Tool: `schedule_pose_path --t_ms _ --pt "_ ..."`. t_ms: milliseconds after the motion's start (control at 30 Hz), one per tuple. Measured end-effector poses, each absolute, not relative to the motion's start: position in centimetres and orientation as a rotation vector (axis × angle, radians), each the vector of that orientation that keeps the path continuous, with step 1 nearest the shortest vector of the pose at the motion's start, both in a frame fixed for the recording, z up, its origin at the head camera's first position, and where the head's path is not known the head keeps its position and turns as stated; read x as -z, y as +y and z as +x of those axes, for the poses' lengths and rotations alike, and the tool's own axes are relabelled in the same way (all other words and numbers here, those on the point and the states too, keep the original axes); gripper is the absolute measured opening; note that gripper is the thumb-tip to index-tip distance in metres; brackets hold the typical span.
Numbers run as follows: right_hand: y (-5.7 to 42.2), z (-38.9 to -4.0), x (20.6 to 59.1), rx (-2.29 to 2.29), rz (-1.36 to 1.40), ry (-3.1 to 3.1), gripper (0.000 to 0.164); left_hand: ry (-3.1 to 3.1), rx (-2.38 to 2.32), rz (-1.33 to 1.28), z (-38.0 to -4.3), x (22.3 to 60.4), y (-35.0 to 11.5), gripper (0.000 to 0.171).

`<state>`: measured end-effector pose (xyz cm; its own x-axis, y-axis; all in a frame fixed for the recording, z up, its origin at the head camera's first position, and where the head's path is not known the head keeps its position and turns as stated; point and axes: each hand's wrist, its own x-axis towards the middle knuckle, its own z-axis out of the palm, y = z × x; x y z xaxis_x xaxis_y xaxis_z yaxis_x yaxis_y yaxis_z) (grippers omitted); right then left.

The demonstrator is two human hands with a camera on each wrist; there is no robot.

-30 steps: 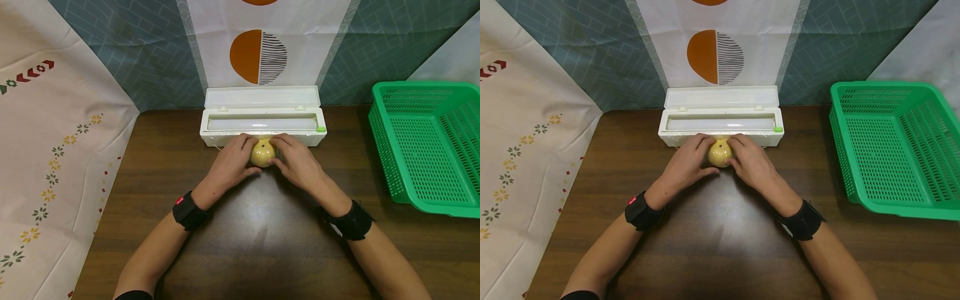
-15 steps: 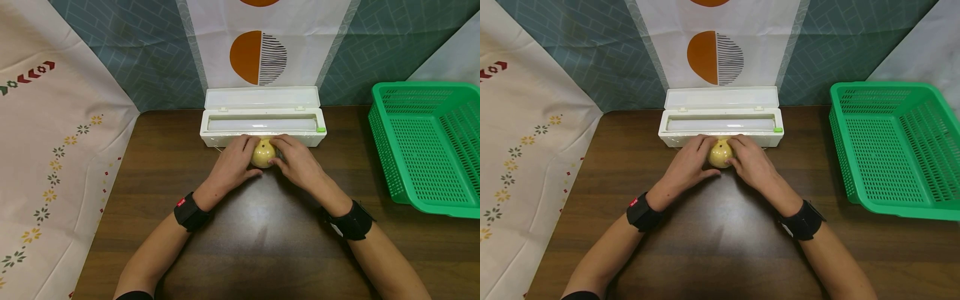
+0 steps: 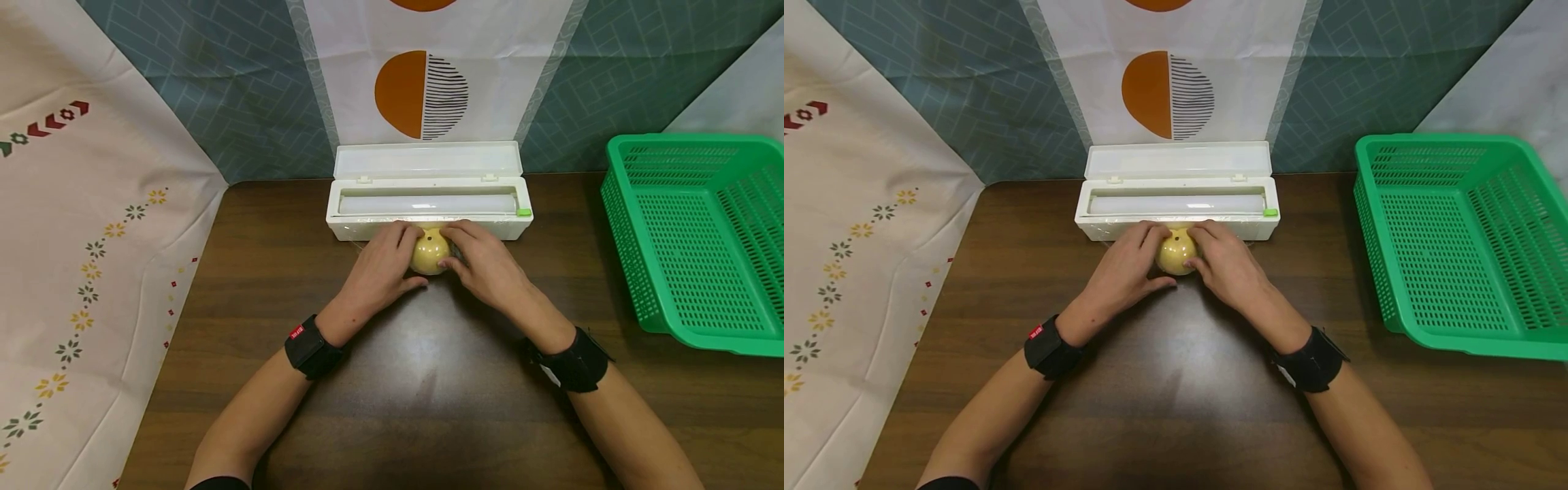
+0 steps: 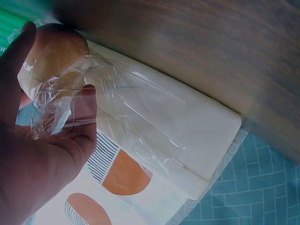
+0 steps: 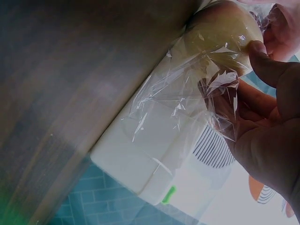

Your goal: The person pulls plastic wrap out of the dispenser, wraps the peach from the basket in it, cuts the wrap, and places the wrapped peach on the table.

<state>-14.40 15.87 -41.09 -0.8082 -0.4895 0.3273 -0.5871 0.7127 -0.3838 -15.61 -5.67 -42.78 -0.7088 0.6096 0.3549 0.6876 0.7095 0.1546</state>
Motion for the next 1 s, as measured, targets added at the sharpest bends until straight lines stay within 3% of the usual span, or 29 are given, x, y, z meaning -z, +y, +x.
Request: schedule_pose_path --t_ms 1000 --pt "15.84 -14.62 41.33 -0.678 0.898 -2.675 0.049 -2.590 0.301 -0.965 -15.67 42.82 -5.47 0.076"
